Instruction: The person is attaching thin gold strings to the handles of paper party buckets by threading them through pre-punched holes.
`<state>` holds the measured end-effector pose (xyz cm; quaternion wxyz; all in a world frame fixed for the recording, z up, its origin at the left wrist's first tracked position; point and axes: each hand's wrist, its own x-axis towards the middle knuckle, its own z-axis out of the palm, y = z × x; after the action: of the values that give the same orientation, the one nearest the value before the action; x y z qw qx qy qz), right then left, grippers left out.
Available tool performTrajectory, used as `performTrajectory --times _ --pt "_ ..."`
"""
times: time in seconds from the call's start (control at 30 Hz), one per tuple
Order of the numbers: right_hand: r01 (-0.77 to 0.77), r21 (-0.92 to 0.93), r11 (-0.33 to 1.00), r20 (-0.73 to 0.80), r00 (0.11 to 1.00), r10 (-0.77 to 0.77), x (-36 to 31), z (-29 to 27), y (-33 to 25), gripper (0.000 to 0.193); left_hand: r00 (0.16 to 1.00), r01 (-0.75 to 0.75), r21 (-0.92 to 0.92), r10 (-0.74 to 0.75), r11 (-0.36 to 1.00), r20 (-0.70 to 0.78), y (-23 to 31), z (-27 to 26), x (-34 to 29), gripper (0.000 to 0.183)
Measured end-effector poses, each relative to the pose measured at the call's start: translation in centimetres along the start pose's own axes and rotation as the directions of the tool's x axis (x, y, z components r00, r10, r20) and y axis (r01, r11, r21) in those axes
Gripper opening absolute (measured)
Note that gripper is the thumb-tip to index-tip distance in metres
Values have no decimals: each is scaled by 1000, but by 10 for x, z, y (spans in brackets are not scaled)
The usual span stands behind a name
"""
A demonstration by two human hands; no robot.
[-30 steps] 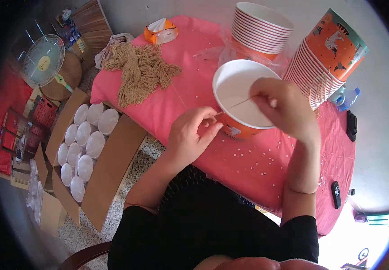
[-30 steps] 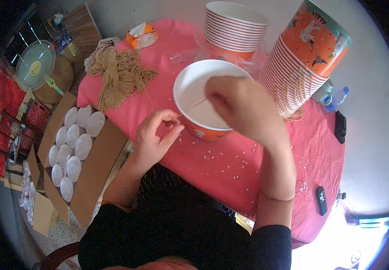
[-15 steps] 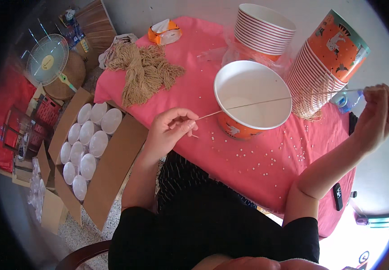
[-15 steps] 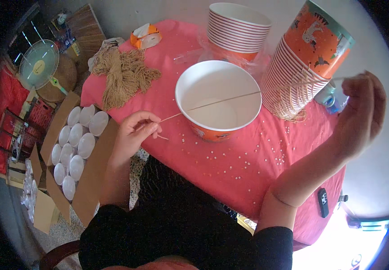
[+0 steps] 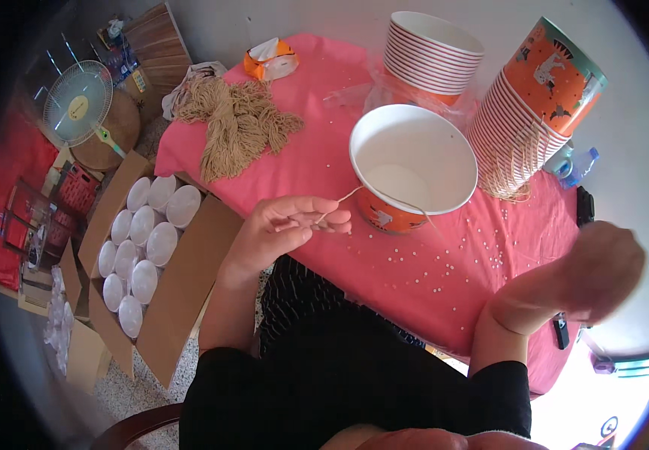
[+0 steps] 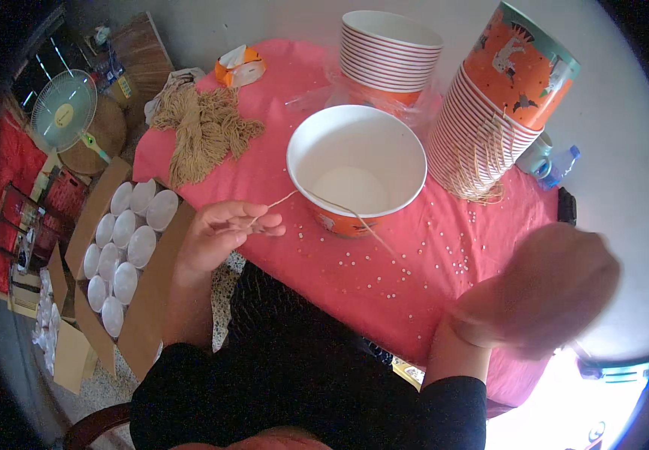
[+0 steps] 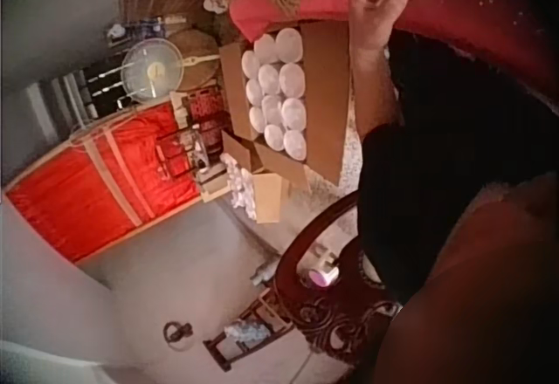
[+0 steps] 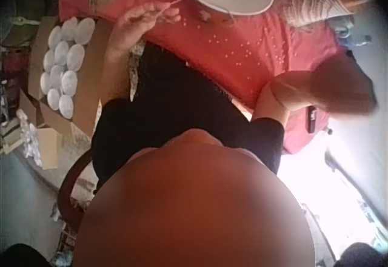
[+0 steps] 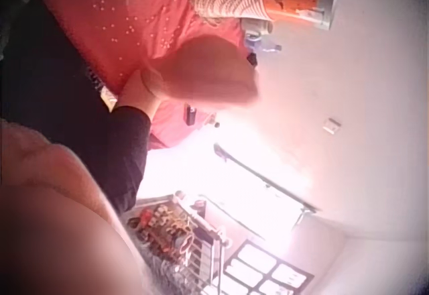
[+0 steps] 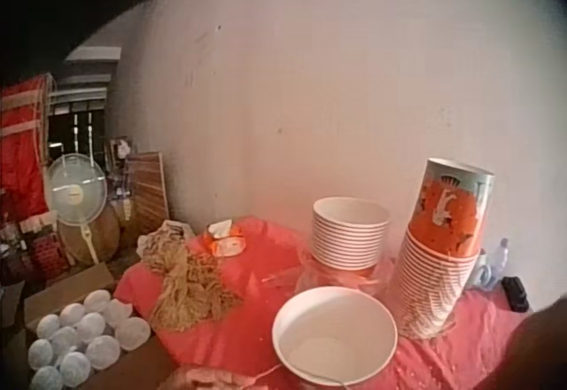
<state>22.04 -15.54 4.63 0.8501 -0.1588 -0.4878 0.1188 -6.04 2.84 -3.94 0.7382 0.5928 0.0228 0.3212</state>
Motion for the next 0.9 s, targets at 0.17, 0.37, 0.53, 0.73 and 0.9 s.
performTrajectory --times 0.17,0.37,0.53,0.73,0.9 --pt "86 -363 928 919 198 341 70 22 26 15 985 -79 205 108 976 -134 2 2 -7 25" --pt "224 -765 604 643 299 705 60 38 34 22 974 -97 272 148 957 -171 2 5 4 15" --pt "428 -766 481 631 353 691 37 40 69 16 908 -245 445 364 861 -205 -4 22 22 14" --pt "297 -806 512 591 357 723 41 40 69 13 941 -88 326 186 941 -284 10 26 33 15" --pt "130 -822 555 535 512 672 37 41 83 9 937 -33 340 147 940 -316 11 33 53 12"
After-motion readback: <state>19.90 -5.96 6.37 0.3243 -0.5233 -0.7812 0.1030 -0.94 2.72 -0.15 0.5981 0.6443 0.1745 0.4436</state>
